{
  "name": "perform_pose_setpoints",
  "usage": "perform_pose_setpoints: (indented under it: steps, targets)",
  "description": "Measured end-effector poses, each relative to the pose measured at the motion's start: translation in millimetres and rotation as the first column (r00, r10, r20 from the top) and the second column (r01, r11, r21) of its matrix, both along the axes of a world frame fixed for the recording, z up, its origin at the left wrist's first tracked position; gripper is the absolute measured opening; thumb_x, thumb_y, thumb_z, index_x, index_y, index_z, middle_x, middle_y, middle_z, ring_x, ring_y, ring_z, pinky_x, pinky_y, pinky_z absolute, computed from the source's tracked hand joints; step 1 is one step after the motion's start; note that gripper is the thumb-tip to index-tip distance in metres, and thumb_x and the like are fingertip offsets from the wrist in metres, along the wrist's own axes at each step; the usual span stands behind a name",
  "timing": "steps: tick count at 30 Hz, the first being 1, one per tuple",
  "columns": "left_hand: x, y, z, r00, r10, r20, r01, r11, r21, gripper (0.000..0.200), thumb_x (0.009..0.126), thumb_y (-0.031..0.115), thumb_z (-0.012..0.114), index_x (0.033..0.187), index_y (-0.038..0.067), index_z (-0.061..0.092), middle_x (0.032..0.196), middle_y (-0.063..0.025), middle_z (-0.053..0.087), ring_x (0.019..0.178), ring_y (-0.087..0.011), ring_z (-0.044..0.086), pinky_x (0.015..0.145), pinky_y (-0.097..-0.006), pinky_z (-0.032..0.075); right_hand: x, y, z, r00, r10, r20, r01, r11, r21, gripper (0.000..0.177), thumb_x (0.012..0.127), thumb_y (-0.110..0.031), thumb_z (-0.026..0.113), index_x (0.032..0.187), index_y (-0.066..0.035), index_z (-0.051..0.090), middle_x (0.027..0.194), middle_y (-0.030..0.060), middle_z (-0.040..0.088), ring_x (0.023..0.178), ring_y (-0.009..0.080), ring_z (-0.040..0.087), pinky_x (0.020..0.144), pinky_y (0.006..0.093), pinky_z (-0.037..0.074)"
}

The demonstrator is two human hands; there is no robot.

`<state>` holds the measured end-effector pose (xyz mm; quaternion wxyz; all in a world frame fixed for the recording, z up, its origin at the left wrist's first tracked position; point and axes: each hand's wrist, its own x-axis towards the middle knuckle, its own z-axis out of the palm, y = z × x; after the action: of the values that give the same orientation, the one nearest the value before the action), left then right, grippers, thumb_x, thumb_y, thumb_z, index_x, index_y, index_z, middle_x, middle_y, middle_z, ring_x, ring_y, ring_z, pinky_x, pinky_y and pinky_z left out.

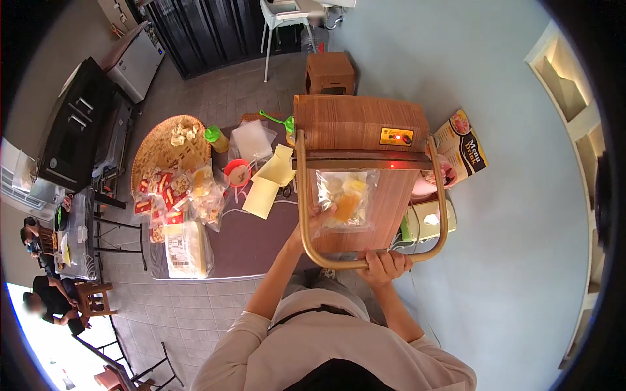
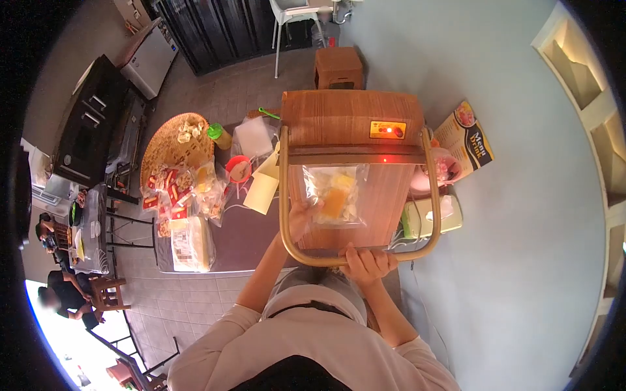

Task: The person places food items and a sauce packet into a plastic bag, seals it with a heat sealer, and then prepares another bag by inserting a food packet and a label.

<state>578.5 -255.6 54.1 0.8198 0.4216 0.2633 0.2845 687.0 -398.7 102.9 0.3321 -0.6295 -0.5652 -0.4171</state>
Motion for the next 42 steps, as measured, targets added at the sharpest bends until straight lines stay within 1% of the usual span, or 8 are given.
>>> perform_pose_setpoints:
  steps: [8,10,13,23,26,28,37,42]
  targets:
    - [-3.7,0.5,-1.2,0.998,-0.022,-0.058,0.024,0.999,0.030,0.034,0.083,0.026,0.058,0.106,0.002,0.053,0.099,-0.0029,0.055,0.092,-0.0111,0.050,0.081,-0.0272,0.040,-4.7,-1.8,-7.4,0.998,0.015,-0.069,-0.014,1.000,0.015,0.010,0.061,-0.017,0.058,0.066,-0.019,0.049,0.060,-0.0048,0.042,0.066,0.0162,0.042,0.067,0.0332,0.027]
    - [-7.1,-3.0,29.1,0.979,-0.044,-0.197,0.031,0.997,-0.071,0.033,0.083,0.027,0.058,0.105,0.002,0.054,0.098,-0.0020,0.055,0.092,-0.0110,0.048,0.082,-0.0268,0.038,-5.3,-1.4,-9.2,0.998,0.000,-0.058,0.002,1.000,0.030,0.010,0.061,-0.018,0.057,0.066,-0.019,0.049,0.062,-0.0046,0.042,0.068,0.0167,0.042,0.067,0.0337,0.027]
    - [0.0,2.2,-11.7,1.000,0.005,-0.006,-0.004,0.998,0.056,0.034,0.083,0.027,0.058,0.106,0.002,0.054,0.098,-0.0014,0.054,0.092,-0.0103,0.048,0.083,-0.0266,0.036,-7.1,-1.9,-11.4,0.997,0.015,-0.070,-0.014,1.000,0.019,0.011,0.061,-0.017,0.057,0.068,-0.018,0.048,0.066,-0.0037,0.043,0.070,0.0175,0.042,0.067,0.0348,0.026]
    - [-1.5,2.7,-10.6,0.999,0.019,-0.029,-0.019,1.000,0.013,0.035,0.083,0.023,0.059,0.108,0.000,0.052,0.100,-0.0021,0.054,0.094,-0.0108,0.047,0.085,-0.0280,0.036,-9.1,-2.2,-20.9,0.997,-0.034,-0.072,0.036,0.999,0.024,0.014,0.067,-0.022,0.056,0.074,-0.015,0.047,0.074,0.0005,0.043,0.078,0.0210,0.041,0.080,0.0425,0.025]
    - [-5.0,4.1,0.2,0.978,-0.074,-0.196,0.075,0.997,0.001,0.038,0.083,0.023,0.059,0.112,0.001,0.049,0.103,-0.0037,0.052,0.098,-0.0118,0.045,0.086,-0.0283,0.036,-8.3,-2.2,-22.7,0.997,-0.024,-0.070,0.026,0.999,0.027,0.014,0.068,-0.023,0.056,0.074,-0.015,0.046,0.074,0.0007,0.043,0.078,0.0211,0.041,0.080,0.0426,0.025]
    - [-1.7,3.9,-11.2,0.999,-0.048,0.013,0.048,0.996,-0.070,0.039,0.083,0.023,0.059,0.113,0.002,0.047,0.106,-0.0044,0.050,0.100,-0.0121,0.044,0.086,-0.0280,0.037,-8.0,-2.4,-23.1,0.997,-0.025,-0.068,0.026,0.999,0.025,0.014,0.068,-0.023,0.057,0.074,-0.015,0.046,0.074,0.0007,0.043,0.078,0.0212,0.041,0.080,0.0427,0.025]
    - [-2.0,6.7,-19.9,0.996,-0.039,-0.078,0.049,0.990,0.135,0.035,0.083,0.023,0.058,0.109,0.001,0.049,0.102,-0.0025,0.052,0.094,-0.0125,0.048,0.083,-0.0283,0.039,-9.3,-2.0,-21.2,0.997,-0.018,-0.072,0.020,0.999,0.026,0.014,0.066,-0.020,0.056,0.075,-0.015,0.046,0.074,0.0005,0.042,0.076,0.0208,0.040,0.079,0.0423,0.024]
    - [-0.9,4.5,-21.7,1.000,-0.020,-0.002,0.020,1.000,-0.012,0.034,0.083,0.023,0.059,0.107,0.001,0.050,0.099,-0.0016,0.052,0.089,-0.0111,0.048,0.080,-0.0270,0.040,-8.7,-2.4,-20.0,0.997,-0.014,-0.077,0.015,1.000,0.014,0.015,0.065,-0.019,0.056,0.075,-0.015,0.046,0.074,0.0005,0.042,0.077,0.0206,0.040,0.079,0.0418,0.024]
